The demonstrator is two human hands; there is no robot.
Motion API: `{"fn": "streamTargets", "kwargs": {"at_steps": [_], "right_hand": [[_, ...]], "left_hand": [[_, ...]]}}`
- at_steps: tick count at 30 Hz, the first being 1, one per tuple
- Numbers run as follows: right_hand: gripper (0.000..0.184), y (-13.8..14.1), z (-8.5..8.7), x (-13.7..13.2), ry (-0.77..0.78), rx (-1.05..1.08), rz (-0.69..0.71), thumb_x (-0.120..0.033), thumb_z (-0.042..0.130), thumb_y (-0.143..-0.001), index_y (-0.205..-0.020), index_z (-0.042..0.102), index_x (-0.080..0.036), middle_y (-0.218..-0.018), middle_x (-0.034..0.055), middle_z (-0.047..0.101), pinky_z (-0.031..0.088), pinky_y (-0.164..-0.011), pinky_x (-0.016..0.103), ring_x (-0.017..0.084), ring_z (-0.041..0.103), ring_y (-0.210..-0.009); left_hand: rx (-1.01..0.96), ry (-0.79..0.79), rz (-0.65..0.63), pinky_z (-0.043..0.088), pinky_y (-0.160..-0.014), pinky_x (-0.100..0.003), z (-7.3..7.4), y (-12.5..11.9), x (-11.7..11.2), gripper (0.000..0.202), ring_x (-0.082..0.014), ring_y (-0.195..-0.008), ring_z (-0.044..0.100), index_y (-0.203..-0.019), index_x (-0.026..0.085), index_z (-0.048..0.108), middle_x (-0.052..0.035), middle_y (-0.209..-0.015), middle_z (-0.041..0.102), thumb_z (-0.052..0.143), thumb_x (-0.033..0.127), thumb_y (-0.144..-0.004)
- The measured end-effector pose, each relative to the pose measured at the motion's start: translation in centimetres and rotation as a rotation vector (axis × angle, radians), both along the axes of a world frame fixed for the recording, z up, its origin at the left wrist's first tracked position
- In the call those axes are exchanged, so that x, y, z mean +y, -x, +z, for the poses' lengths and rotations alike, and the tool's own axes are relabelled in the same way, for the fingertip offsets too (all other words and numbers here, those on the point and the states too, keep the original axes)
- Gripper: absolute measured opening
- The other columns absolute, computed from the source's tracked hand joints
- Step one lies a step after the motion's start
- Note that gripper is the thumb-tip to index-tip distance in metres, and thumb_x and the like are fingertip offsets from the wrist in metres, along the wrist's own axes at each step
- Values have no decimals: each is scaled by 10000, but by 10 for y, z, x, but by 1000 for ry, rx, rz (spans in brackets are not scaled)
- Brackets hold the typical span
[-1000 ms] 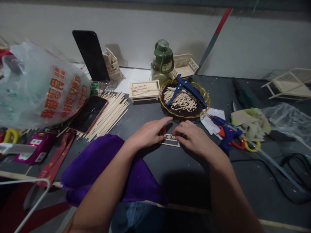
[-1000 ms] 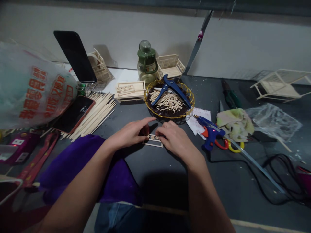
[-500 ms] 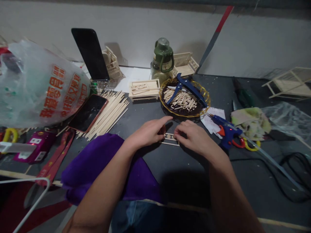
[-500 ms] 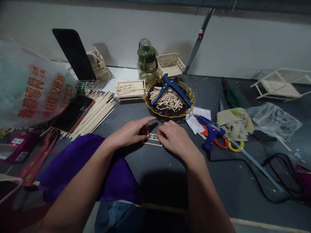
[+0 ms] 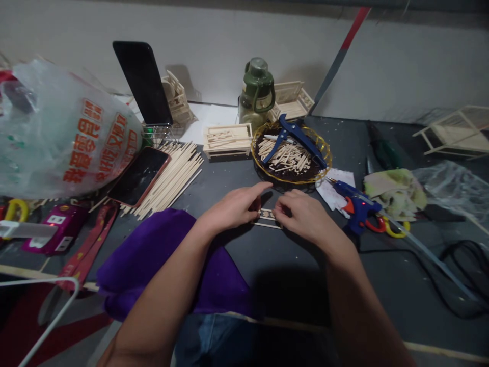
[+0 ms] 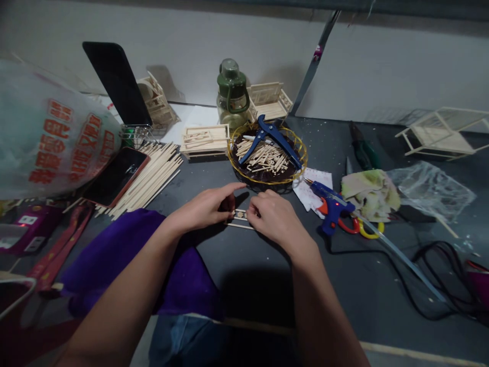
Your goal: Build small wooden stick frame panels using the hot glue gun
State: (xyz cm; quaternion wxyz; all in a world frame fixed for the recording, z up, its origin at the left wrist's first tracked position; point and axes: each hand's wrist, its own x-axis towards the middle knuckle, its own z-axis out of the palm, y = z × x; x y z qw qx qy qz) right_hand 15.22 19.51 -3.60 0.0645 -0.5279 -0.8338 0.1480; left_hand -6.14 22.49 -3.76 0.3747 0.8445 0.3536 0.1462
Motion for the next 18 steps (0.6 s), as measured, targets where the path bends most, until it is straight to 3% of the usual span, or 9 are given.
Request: {"fn": "streamTargets", "kwargs": {"at_steps": [11, 18], "right_hand": [[97, -6, 5, 1, 62, 143, -40, -218, 553, -867, -777, 589, -213, -723, 8, 594, 358, -680, 296, 182, 505, -751], [140, -12, 8, 1, 86, 245, 107, -154, 553, -887, -900, 671, -228, -883, 36, 628, 403, -789, 317, 203, 520, -900]], "left_hand": [[8, 20, 7, 454, -761, -282, 2, -1, 0, 677, -174, -836, 610, -1436, 208, 374, -27, -933, 664, 579, 108, -799], [6, 22, 4, 452, -760, -280, 2, 0, 0, 666, -175, -839, 612, -1437, 217, 372, -24, -932, 664, 582, 129, -811]]}}
